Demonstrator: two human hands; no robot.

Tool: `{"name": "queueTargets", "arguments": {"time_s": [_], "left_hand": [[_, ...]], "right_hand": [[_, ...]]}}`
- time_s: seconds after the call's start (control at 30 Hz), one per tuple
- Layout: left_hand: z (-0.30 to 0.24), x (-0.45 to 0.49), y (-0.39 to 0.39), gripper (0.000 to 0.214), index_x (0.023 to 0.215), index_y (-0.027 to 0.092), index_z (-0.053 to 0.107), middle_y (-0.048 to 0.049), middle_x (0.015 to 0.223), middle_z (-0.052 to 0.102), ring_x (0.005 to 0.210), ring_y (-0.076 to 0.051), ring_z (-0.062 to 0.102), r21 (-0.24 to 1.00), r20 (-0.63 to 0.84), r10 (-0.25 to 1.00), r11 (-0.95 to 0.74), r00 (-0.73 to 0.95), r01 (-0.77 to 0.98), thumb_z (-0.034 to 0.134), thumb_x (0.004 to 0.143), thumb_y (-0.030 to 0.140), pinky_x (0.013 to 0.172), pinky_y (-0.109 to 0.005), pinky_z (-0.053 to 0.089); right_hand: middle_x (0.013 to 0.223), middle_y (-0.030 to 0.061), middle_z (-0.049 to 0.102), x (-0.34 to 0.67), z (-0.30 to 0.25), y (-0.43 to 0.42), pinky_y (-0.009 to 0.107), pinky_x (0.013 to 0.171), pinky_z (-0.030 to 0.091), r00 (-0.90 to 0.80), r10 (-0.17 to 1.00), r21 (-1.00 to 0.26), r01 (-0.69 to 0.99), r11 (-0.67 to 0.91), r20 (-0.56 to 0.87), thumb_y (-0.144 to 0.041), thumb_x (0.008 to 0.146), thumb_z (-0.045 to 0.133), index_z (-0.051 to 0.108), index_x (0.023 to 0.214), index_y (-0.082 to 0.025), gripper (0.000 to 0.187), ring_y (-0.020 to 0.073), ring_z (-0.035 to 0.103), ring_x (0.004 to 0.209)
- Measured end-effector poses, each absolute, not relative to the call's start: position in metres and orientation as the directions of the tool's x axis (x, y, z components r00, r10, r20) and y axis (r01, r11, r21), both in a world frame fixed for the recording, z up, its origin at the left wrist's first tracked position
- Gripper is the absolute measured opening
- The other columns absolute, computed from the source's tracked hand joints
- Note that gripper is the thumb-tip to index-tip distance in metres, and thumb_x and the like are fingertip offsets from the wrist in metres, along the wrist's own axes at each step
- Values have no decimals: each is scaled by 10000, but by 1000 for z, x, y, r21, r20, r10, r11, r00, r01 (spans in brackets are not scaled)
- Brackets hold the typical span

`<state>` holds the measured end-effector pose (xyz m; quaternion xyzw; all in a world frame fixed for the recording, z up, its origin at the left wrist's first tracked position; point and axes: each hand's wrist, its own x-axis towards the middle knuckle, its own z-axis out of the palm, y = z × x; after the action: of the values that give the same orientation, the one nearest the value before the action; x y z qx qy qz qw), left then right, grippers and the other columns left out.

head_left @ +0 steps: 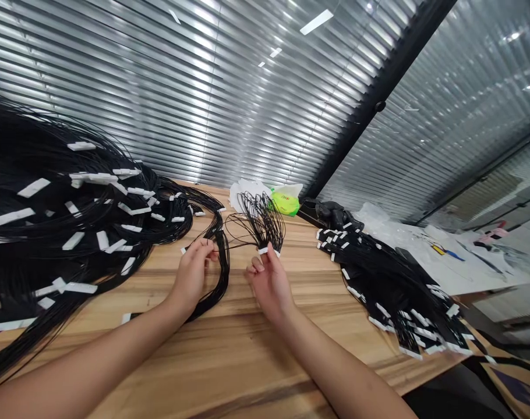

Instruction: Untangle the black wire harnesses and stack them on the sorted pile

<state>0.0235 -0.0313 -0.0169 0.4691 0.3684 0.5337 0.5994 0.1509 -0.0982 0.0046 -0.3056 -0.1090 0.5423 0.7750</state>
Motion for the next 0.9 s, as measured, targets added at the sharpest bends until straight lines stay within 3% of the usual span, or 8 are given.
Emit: {"name": "queueTargets", "arguments": {"time_s": [0.17,0.4,0.5,0.6,0.7,0.83,0.9], "left_hand": [[-19,29,-37,204,620,192,515,30,619,523,620,-124,491,975,78,933,2,351,-222,601,733,338,593,-225,369],[-24,31,-41,186,933,206,552,58,650,548,611,-118,531,972,72,900,34,429,-233,597,772,288,652,-241,407],[-27,32,-39,231,998,212,547,19,814,609,682,-124,569,955,111,930,-2,349,-297,582,776,265,705,-259,444],[-27,29,-34,276,1045,234,559,-23,1058,629,922,-156,600,922,207,971,-152,122,-355,603,773,256,855,-281,458],[-25,24,-30,312,1086,251,563,-24,1156,626,1079,-170,566,887,261,962,-271,-80,-373,638,785,275,971,-293,426],[-24,20,-29,289,1063,215,627,-53,1146,669,1044,-207,617,883,178,984,-165,-12,-439,639,796,325,928,-333,475],[-23,20,-30,281,1039,194,658,-76,1133,687,1042,-233,631,894,207,977,-168,52,-415,641,791,325,916,-359,493]], "right_hand": [[663,-79,624,151,11,-102,223,512,372,285,949,-482,-856,188,-136,-283,734,778,566,686,-204,231,56,362,456],[555,-98,536,152,13,-105,237,554,393,228,973,-456,-871,182,-47,-290,775,753,556,662,-216,240,72,372,471],[545,-97,534,150,8,-106,235,568,408,121,992,-483,-871,87,-39,-289,717,801,544,638,-198,283,64,383,470],[517,-91,540,147,2,-107,252,603,439,31,997,-539,-842,-15,-76,-315,683,819,552,619,-192,300,65,397,454],[483,-88,539,146,-1,-109,271,656,468,-26,992,-586,-805,-93,-122,-338,670,820,598,655,-191,267,70,409,442],[459,-93,511,148,-2,-108,266,653,473,-65,992,-562,-819,-117,-112,-324,659,824,579,615,-192,282,73,415,444],[449,-99,479,151,-1,-107,259,631,468,-73,993,-514,-850,-113,-98,-300,675,812,528,566,-193,323,72,406,442]]}}
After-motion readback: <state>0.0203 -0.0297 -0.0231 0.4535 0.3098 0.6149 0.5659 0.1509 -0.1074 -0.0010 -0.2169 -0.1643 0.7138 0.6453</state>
